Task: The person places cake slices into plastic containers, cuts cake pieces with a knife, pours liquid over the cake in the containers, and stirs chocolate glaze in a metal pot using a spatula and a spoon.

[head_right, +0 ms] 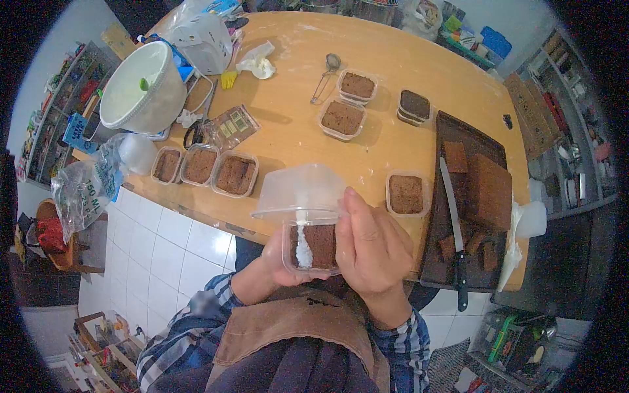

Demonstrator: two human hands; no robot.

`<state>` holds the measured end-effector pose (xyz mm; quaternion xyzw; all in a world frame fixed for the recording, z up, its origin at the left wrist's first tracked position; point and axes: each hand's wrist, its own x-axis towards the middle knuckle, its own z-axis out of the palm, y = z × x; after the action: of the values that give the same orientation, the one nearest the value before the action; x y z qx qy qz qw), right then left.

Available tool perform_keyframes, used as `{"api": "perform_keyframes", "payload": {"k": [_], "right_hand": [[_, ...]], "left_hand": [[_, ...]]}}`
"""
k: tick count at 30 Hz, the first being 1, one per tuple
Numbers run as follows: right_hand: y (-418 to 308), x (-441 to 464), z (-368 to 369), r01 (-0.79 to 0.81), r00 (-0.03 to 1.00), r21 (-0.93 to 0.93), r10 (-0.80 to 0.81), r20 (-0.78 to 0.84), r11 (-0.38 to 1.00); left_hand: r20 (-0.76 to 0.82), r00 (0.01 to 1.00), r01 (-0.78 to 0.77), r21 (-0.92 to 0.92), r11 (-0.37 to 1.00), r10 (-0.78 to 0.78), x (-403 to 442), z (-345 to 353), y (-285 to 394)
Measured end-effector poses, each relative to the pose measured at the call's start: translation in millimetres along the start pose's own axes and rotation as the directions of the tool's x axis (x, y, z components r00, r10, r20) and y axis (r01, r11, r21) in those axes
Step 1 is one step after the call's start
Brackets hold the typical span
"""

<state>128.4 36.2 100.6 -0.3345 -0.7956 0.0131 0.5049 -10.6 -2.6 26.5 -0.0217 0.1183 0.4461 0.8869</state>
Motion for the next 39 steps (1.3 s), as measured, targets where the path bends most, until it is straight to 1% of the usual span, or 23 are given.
{"api": "perform_keyframes", "payload": {"k": [2,5,8,11,14,17,18,20,21,22,23,24,25,26,27,29,31,32,35,36,38,39], "right_hand": [[0,-1,-3,0.002,1.000,-0.048,-0.001,0.018,0.999],[4,-2,-5,0.017,1.000,-0.055,-0.017,0.000,0.998],[7,-2,-6,0.041,0.998,-0.088,-0.044,-0.037,0.995],[7,-3,-8,0.055,0.998,-0.052,-0.057,-0.036,0.997],[1,0,-11,0.158,0.987,-0.089,-0.159,-0.009,0.983],[0,-2,-9,0.192,0.981,-0.100,-0.192,0.010,0.976],[1,-4,-7,0.195,0.981,-0.106,-0.196,0.006,0.975],[3,-7,-2,0.201,0.979,-0.116,-0.203,-0.002,0.973],[2,-7,0,0.123,0.992,-0.128,-0.122,0.016,0.984],[0,-8,1,0.044,0.999,-0.142,-0.039,0.034,0.989],[-1,-7,3,-0.034,0.998,-0.159,0.043,0.053,0.987],[4,-9,11,-0.132,0.991,-0.067,0.134,0.018,0.989],[3,-10,15,-0.334,0.942,0.103,0.335,0.002,0.937],[-1,-10,18,-0.509,0.852,0.267,0.522,0.025,0.818],[-4,-9,20,-0.648,0.728,0.411,0.681,0.083,0.642],[0,-5,17,-0.729,0.656,0.402,0.734,0.178,0.554],[8,-2,11,-0.804,0.570,0.374,0.778,0.264,0.463],[12,-2,10,-0.833,0.537,0.327,0.792,0.290,0.445],[26,-8,17,-0.906,0.421,0.200,0.839,0.344,0.372],[30,-11,19,-0.915,0.403,0.178,0.838,0.367,0.362],[36,-18,23,-0.930,0.366,0.135,0.835,0.411,0.341],[39,-21,26,-0.926,0.374,0.127,0.833,0.406,0.354]], "left_hand": [[-0.002,1.000,0.000,-0.008,1.000,0.000,-3,7,2],[-0.015,1.000,0.009,0.028,1.000,-0.008,-3,0,5],[0.064,0.998,-0.001,-0.004,1.000,0.001,-5,0,7],[0.072,0.997,-0.025,0.057,0.998,0.021,-9,4,10],[0.262,0.965,0.065,-0.178,0.982,-0.016,-6,-4,16],[0.302,0.952,0.036,-0.282,0.959,0.054,-10,3,15],[0.261,0.964,0.008,-0.191,0.982,0.043,-10,-4,17],[0.163,0.983,-0.067,-0.093,0.993,0.081,-10,-9,16],[0.114,0.988,-0.100,-0.044,0.994,0.105,-10,-9,16],[-0.014,0.988,-0.155,0.065,0.986,0.156,-11,-4,15],[-0.020,0.987,-0.158,0.082,0.984,0.161,-12,-5,16],[-0.028,0.986,-0.159,0.099,0.982,0.163,-14,-7,17],[-0.035,0.986,-0.159,0.115,0.981,0.164,-16,-11,18],[0.062,0.988,-0.145,0.039,0.989,0.142,-16,-19,19],[0.026,0.987,-0.162,0.068,0.984,0.161,-19,-19,19],[-0.044,0.980,-0.187,0.125,0.974,0.193,-25,-17,20],[0.012,0.971,-0.238,0.081,0.968,0.238,-32,-26,23],[0.040,0.966,-0.256,0.055,0.965,0.254,-35,-30,24],[-0.183,0.918,-0.341,0.089,0.936,0.352,-48,-14,25],[-0.180,0.903,-0.373,0.121,0.920,0.390,-50,-20,26],[-0.170,0.882,-0.426,0.116,0.897,0.440,-56,-19,24],[-0.166,0.869,-0.453,0.115,0.884,0.467,-59,-19,24]]}}
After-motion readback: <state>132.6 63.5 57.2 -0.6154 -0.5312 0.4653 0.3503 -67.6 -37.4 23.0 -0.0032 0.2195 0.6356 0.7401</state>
